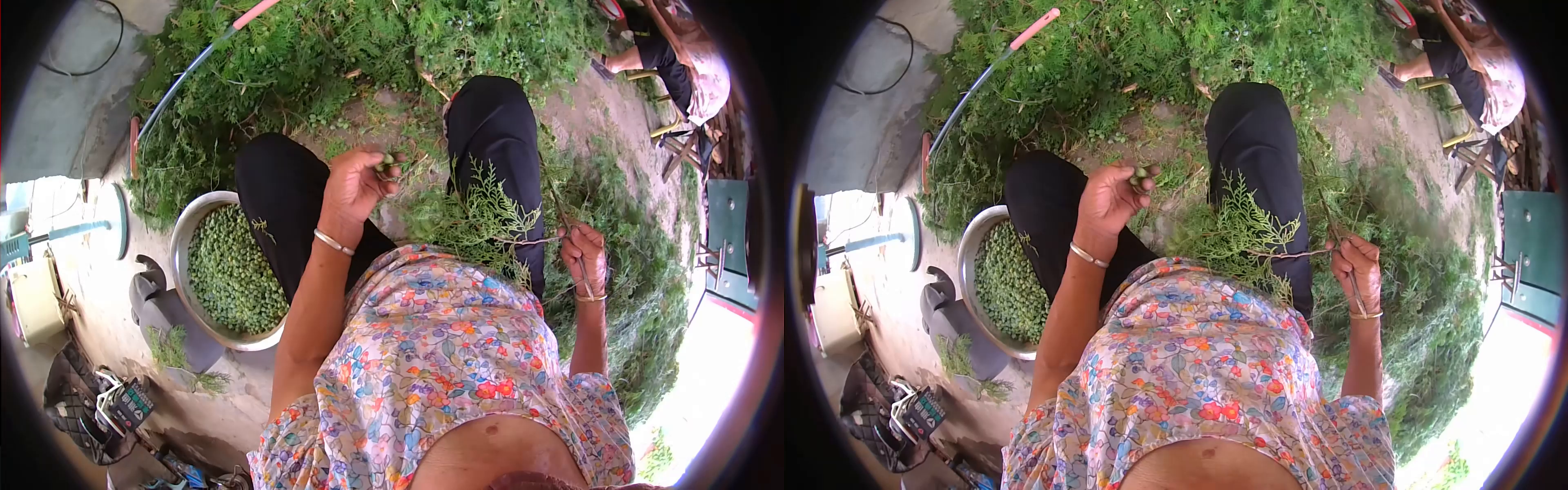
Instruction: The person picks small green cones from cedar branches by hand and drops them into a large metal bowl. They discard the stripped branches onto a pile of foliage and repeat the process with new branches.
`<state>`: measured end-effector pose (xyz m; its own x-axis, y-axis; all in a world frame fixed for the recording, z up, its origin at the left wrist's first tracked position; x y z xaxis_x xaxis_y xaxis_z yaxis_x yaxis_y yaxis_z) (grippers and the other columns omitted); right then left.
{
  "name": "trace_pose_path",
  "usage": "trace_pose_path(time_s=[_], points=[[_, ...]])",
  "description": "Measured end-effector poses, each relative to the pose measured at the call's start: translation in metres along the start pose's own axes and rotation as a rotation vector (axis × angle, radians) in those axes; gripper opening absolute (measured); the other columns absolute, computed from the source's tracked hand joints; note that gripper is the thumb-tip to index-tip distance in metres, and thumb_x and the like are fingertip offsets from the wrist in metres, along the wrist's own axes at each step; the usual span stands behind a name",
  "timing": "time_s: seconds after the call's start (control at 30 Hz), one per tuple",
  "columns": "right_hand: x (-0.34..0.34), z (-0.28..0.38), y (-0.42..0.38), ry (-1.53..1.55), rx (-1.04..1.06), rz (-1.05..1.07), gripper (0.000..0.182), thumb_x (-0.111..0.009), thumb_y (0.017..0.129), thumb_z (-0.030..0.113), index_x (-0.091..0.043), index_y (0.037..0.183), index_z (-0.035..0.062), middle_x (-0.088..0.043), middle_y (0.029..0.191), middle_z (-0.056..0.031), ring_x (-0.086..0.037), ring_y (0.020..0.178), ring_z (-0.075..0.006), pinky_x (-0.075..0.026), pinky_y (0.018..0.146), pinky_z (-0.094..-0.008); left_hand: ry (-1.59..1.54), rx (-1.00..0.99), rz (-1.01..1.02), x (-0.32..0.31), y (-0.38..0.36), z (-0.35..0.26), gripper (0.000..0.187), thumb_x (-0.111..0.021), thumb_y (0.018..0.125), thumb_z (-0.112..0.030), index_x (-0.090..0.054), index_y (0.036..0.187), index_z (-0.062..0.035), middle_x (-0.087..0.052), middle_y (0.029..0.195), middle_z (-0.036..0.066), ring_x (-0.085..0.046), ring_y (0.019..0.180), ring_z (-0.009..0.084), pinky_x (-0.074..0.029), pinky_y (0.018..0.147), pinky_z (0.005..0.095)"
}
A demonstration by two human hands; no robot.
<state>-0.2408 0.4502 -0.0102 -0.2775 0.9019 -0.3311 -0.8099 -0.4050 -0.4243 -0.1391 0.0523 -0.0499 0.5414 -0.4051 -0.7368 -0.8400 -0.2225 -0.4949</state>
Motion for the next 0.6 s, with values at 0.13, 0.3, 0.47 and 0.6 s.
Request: trace_pose_path(time_s=[0.13,0.3,0.47,0.6], points=[[-0.002,-0.002,0.001,0.026,-0.004,-0.019,0.023,-0.053,0.088,0.006,-0.056,0.106,-0.0089,-0.062,0.089,-0.0151,-0.04,0.052,-0.0036,-0.033,0.043,-0.0181,0.276,0.043,0.135,-0.024,-0.015,0.014,0.014,-0.065,0.079,-0.01,-0.062,0.086,0.0008,-0.063,0.077,0.014,-0.057,0.056,0.0156,-0.042,0.042,0.0247],[-0.005,-0.003,0.004,0.043,-0.005,-0.011,0.025,-0.054,0.088,0.006,-0.055,0.108,-0.0089,-0.062,0.089,-0.0151,-0.04,0.052,-0.0034,-0.033,0.043,-0.0179,0.815,0.109,0.156,-0.039,-0.021,0.04,0.023,-0.068,0.078,-0.011,-0.066,0.094,0.0051,-0.061,0.067,0.005,-0.05,0.047,0.0085,-0.038,0.04,0.0226],[-0.006,-0.003,0.002,0.036,0.001,0.01,0.027,-0.054,0.089,0.007,-0.054,0.11,-0.0092,-0.062,0.089,-0.0151,-0.039,0.052,-0.0032,-0.033,0.043,-0.0179,0.85,0.035,0.261,-0.048,-0.024,0.043,0.022,-0.066,0.079,-0.009,-0.066,0.097,0.0042,-0.061,0.068,0.003,-0.05,0.049,0.007,-0.038,0.043,0.0213],[-0.008,0.004,0.0,0.042,0.057,-0.015,0.026,-0.053,0.09,0.008,-0.055,0.11,-0.0086,-0.062,0.089,-0.0141,-0.037,0.051,-0.003,-0.033,0.044,-0.0174,0.848,0.019,0.276,-0.056,-0.029,0.032,0.019,-0.064,0.08,-0.009,-0.065,0.094,0.0029,-0.057,0.066,0.0,-0.049,0.053,0.0061,-0.039,0.047,0.0213]])
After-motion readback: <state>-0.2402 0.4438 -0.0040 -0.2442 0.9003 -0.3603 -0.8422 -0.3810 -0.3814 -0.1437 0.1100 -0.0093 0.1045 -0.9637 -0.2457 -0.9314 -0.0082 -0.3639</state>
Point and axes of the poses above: each hand's wrist, its own y-axis towards the middle knuckle, its own x-axis out of the back of the hand, z = x × y, the point moved 2 cm from there along y, towards the middle knuckle
